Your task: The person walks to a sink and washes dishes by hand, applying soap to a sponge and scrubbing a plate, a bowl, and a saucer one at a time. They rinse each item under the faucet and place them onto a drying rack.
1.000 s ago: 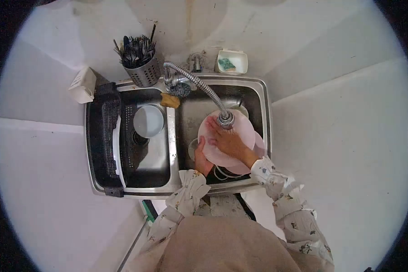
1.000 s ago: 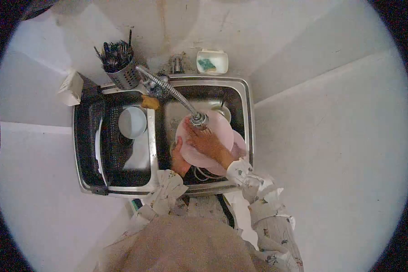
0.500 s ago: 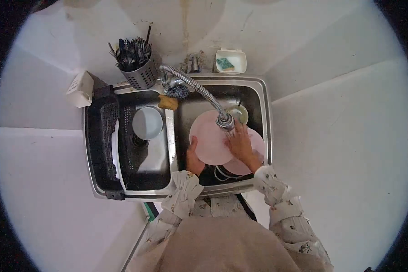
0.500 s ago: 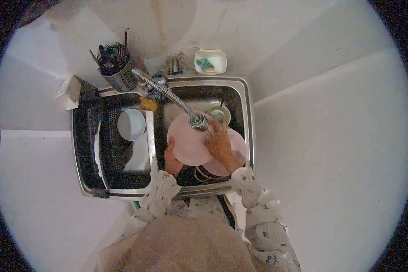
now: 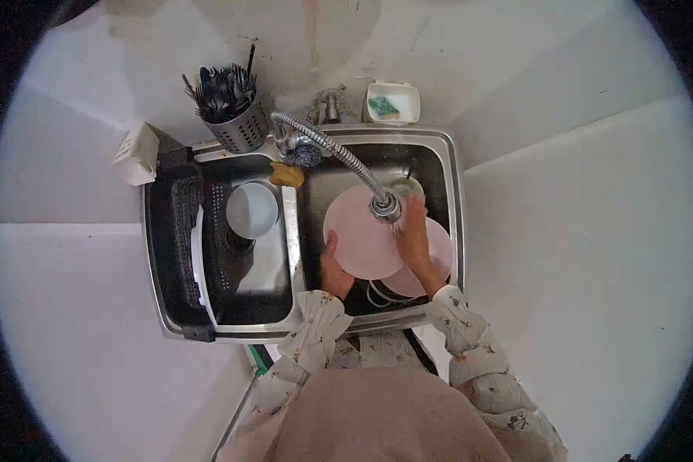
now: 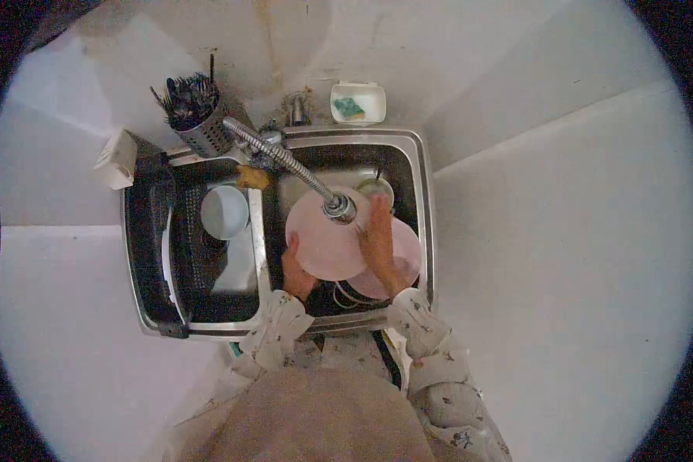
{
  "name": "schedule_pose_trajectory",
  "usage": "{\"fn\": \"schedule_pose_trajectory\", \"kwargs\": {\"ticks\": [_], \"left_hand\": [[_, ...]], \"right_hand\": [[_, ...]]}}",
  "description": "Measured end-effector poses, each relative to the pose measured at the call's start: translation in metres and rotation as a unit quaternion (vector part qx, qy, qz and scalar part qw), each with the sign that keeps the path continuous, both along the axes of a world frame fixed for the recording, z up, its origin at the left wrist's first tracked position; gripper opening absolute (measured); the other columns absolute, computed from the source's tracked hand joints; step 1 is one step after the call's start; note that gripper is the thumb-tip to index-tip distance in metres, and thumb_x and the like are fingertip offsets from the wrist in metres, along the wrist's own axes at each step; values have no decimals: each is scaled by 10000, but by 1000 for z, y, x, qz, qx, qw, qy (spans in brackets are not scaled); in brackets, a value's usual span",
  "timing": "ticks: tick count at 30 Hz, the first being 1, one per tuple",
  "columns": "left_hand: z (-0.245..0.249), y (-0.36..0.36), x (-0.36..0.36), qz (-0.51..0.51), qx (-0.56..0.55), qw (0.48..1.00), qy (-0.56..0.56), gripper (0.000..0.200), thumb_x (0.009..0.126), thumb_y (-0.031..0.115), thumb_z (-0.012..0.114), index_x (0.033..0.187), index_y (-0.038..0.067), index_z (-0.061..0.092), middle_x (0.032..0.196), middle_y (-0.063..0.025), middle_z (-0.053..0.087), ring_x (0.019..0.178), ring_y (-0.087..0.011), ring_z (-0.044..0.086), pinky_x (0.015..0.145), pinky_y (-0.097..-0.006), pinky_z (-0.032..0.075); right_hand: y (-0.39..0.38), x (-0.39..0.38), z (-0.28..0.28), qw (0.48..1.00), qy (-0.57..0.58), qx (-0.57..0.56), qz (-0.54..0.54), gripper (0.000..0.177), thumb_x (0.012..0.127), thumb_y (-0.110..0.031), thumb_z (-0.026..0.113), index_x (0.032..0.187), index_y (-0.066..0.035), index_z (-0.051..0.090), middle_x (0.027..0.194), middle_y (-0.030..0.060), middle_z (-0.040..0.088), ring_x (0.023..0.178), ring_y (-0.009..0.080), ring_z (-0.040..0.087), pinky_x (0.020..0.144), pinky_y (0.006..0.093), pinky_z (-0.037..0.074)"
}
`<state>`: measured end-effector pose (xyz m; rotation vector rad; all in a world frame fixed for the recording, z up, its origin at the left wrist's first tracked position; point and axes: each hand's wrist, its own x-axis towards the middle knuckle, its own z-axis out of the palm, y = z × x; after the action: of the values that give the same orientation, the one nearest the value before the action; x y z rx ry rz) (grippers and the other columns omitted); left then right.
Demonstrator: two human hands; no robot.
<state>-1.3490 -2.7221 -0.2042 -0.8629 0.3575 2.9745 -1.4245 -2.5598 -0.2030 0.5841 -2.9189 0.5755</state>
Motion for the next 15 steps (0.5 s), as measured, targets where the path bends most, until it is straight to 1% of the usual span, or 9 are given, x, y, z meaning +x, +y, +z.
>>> {"fn": "schedule_pose_trajectory", "kwargs": {"ticks": [1, 2, 3, 4, 5, 8, 11, 13, 15], "left_hand": [[0, 2, -3, -2, -1, 1000, 0, 507, 903, 359, 494, 1273, 24, 408, 1249, -133, 499, 1152, -281, 474, 987, -425, 361], [-1, 4, -8, -3, 0, 1000, 1, 504, 905, 353, 492, 1274, 21, 405, 1248, -134, 499, 1149, -285, 476, 984, -427, 364], [2, 5, -13, -5, 1, 1000, 1, 504, 905, 353, 492, 1274, 21, 405, 1248, -134, 499, 1149, -285, 476, 984, -427, 364], [4, 5, -20, -13, -17, 1000, -3, 502, 906, 347, 490, 1276, 19, 401, 1245, -133, 501, 1146, -287, 478, 985, -428, 363], [7, 5, -26, -22, -35, 999, -8, 501, 908, 342, 488, 1278, 16, 398, 1243, -131, 503, 1142, -288, 479, 985, -428, 363], [23, 4, -51, -64, -72, 994, -58, 493, 912, 336, 477, 1285, 25, 391, 1228, -129, 512, 1119, -278, 498, 969, -422, 383], [22, 7, -69, -95, -70, 993, 15, 464, 913, 346, 468, 1259, 42, 414, 1191, -125, 532, 1074, -272, 528, 936, -418, 416], [25, 11, -81, -108, -68, 992, -12, 442, 915, 342, 460, 1241, 46, 425, 1170, -126, 541, 1044, -267, 545, 905, -414, 443], [30, 13, -89, -120, -68, 990, -40, 421, 917, 338, 451, 1223, 50, 437, 1149, -126, 549, 1015, -263, 562, 873, -410, 469]], "right_hand": [[2, 0, -9, 986, -54, -142, -75, 555, 829, -139, 540, 1338, -39, 340, 1287, 206, 445, 1217, 334, 407, 1027, 439, 292], [8, -1, -17, 943, -106, -279, -148, 536, 818, -85, 535, 1324, -43, 362, 1262, 191, 474, 1177, 317, 457, 994, 418, 357], [11, -2, -10, 943, -105, -278, -150, 536, 818, -85, 535, 1324, -43, 362, 1262, 191, 474, 1177, 317, 457, 994, 418, 357], [15, -3, -3, 815, -290, -450, -222, 525, 800, -71, 537, 1302, -42, 385, 1223, 169, 502, 1123, 290, 497, 938, 395, 408], [18, -5, 4, 617, -450, -585, -275, 516, 783, -57, 539, 1281, -41, 408, 1184, 148, 530, 1069, 262, 536, 883, 371, 460], [33, -15, 6, 585, -452, -631, -236, 488, 756, -78, 569, 1227, -36, 444, 1105, 106, 562, 1001, 235, 563, 839, 357, 484], [37, -27, 18, 590, -429, -643, -234, 452, 756, -118, 577, 1186, -29, 468, 1080, 105, 568, 991, 233, 564, 842, 355, 482], [43, -33, 20, 590, -426, -645, -233, 408, 773, -107, 554, 1164, -26, 474, 1064, 108, 571, 975, 235, 566, 842, 352, 483], [46, -39, 21, 593, -429, -616, -290, 394, 787, -99, 535, 1169, -25, 471, 1066, 118, 569, 974, 234, 565, 848, 350, 478]]}}
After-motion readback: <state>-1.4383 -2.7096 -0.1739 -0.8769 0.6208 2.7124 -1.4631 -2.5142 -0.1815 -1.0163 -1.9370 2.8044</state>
